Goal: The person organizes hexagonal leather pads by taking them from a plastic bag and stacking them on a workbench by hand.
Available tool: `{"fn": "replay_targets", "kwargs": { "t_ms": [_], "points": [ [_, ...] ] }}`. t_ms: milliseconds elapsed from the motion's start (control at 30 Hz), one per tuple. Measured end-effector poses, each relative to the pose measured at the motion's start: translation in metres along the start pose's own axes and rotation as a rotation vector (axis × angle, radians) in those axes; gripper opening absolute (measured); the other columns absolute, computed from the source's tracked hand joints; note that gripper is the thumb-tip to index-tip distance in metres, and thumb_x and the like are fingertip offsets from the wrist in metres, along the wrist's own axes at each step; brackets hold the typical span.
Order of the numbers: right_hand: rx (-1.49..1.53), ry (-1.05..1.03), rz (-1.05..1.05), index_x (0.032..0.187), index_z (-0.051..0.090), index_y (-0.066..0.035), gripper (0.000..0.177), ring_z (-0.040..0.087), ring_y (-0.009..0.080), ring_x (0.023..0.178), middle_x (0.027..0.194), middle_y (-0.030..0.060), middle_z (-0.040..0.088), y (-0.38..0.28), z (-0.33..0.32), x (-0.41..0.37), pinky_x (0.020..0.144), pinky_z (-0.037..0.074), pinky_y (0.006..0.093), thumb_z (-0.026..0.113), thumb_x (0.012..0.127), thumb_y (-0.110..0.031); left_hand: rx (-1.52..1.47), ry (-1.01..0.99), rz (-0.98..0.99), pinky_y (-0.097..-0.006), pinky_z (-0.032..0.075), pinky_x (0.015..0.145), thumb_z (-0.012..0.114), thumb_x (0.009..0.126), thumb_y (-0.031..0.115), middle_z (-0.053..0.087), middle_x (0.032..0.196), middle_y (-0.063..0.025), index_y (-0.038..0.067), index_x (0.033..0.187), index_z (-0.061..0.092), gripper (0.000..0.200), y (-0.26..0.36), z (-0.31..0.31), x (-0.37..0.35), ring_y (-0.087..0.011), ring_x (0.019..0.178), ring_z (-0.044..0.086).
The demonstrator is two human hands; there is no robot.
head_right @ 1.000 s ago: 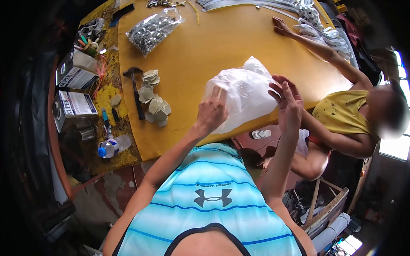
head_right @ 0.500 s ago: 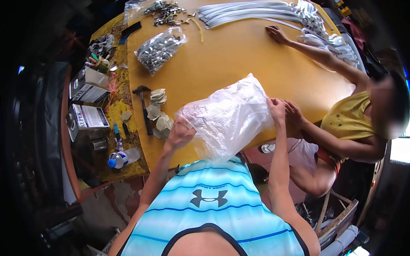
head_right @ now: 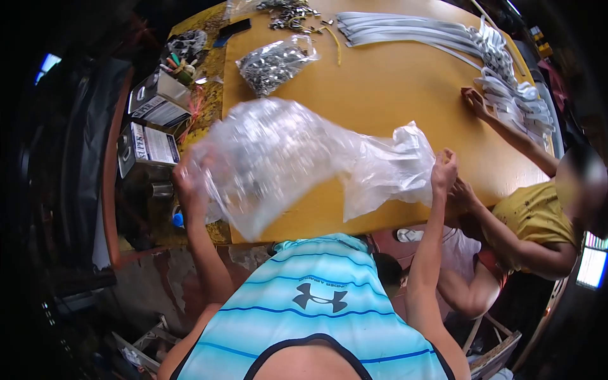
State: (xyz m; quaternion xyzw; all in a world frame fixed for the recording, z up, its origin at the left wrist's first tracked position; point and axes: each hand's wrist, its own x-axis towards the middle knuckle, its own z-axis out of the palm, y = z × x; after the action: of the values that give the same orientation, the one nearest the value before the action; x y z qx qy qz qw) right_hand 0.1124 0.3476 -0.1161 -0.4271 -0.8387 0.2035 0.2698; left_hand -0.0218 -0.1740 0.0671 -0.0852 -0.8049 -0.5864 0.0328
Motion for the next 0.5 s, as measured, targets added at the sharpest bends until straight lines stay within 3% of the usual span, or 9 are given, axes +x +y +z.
{"fn": "replay_targets", "kwargs": {
  "t_ms": [67,133,200,233,300,333,400,467,500],
  "points": [
    [0.264,-0.027,-0.030,0.115,0.060,0.000,0.035,0.063,0.0214,0.094,0.112,0.0137,0.064,-0.090,-0.035,-0.011,0.083,0.050,0.0335,0.060,0.095,-0.029,0.026,0.159,0.111,-0.0297,0.054,0.068,0.056,0.088,0.001,0.067,0.096,-0.0104,-0.001,0.106,0.063,0.020,-0.004,-0.009,0.008,-0.0145,0.083,0.064],
    [0.437,0.005,-0.316,0.118,0.059,-0.001,0.035,0.063,0.0204,0.093,0.115,0.0118,0.064,-0.175,-0.061,-0.030,0.083,0.050,0.0328,0.058,0.097,-0.029,0.134,0.207,0.142,-0.0324,0.055,0.071,0.057,0.085,-0.001,0.063,0.100,-0.0127,-0.004,0.105,0.062,0.020,0.004,0.003,0.019,-0.0171,0.086,0.064],
    [0.832,-0.259,-0.444,0.127,0.055,-0.003,0.037,0.062,0.0186,0.094,0.121,0.0107,0.061,-0.249,-0.077,-0.057,0.085,0.050,0.0325,0.058,0.096,-0.023,0.263,0.263,0.422,-0.0318,0.058,0.067,0.062,0.085,0.005,0.061,0.103,-0.0163,-0.004,0.104,0.064,0.020,0.000,0.025,0.039,-0.0230,0.087,0.065],
    [0.976,-0.405,-0.492,0.130,0.053,-0.007,0.049,0.062,0.0168,0.095,0.124,0.0097,0.060,-0.280,-0.079,-0.072,0.081,0.050,0.0298,0.072,0.086,-0.020,0.267,0.235,0.363,-0.0320,0.058,0.068,0.063,0.085,0.007,0.062,0.104,-0.0162,-0.003,0.104,0.064,0.021,0.001,0.037,0.045,-0.0236,0.089,0.065],
    [0.757,-0.477,-0.688,0.139,0.045,-0.013,0.074,0.060,0.0279,0.107,0.131,0.0108,0.054,-0.330,-0.079,-0.101,0.086,0.050,0.0412,0.080,0.077,-0.030,0.255,0.190,0.350,-0.0330,0.060,0.070,0.065,0.086,0.010,0.062,0.107,-0.0157,-0.002,0.105,0.065,0.023,-0.001,0.059,0.056,-0.0244,0.093,0.065],
    [0.542,-0.358,-0.810,0.143,0.039,-0.016,0.082,0.062,0.0263,0.099,0.136,0.0107,0.052,-0.344,-0.065,-0.107,0.085,0.051,0.0385,0.081,0.074,-0.025,0.243,0.173,0.390,-0.0339,0.061,0.071,0.065,0.086,0.011,0.062,0.109,-0.0153,-0.002,0.106,0.065,0.024,-0.007,0.066,0.061,-0.0246,0.096,0.065],
    [0.401,-0.391,-0.802,0.132,0.053,-0.013,0.058,0.066,0.0282,0.088,0.123,0.0122,0.061,-0.348,-0.022,-0.101,0.077,0.054,0.0377,0.076,0.079,-0.022,0.185,0.114,0.387,-0.0318,0.059,0.075,0.069,0.086,0.015,0.061,0.117,-0.0153,0.000,0.108,0.066,0.027,-0.020,0.072,0.072,-0.0248,0.099,0.065],
    [0.367,-0.476,-0.674,0.109,0.067,-0.009,0.024,0.067,0.0338,0.088,0.103,0.0132,0.068,-0.330,0.012,-0.080,0.075,0.054,0.0412,0.066,0.086,-0.017,0.037,0.005,0.503,-0.0300,0.056,0.079,0.072,0.086,0.020,0.059,0.123,-0.0164,0.002,0.111,0.066,0.032,-0.036,0.074,0.083,-0.0249,0.100,0.065],
    [0.391,-0.218,-0.726,0.091,0.072,-0.007,0.011,0.068,0.0320,0.078,0.086,0.0098,0.070,-0.325,0.019,-0.076,0.069,0.055,0.0396,0.064,0.088,-0.014,-0.075,-0.001,0.452,-0.0281,0.054,0.080,0.074,0.085,0.022,0.064,0.116,-0.0146,0.001,0.112,0.065,0.036,-0.044,0.073,0.083,-0.0207,0.096,0.066]
  ]
}}
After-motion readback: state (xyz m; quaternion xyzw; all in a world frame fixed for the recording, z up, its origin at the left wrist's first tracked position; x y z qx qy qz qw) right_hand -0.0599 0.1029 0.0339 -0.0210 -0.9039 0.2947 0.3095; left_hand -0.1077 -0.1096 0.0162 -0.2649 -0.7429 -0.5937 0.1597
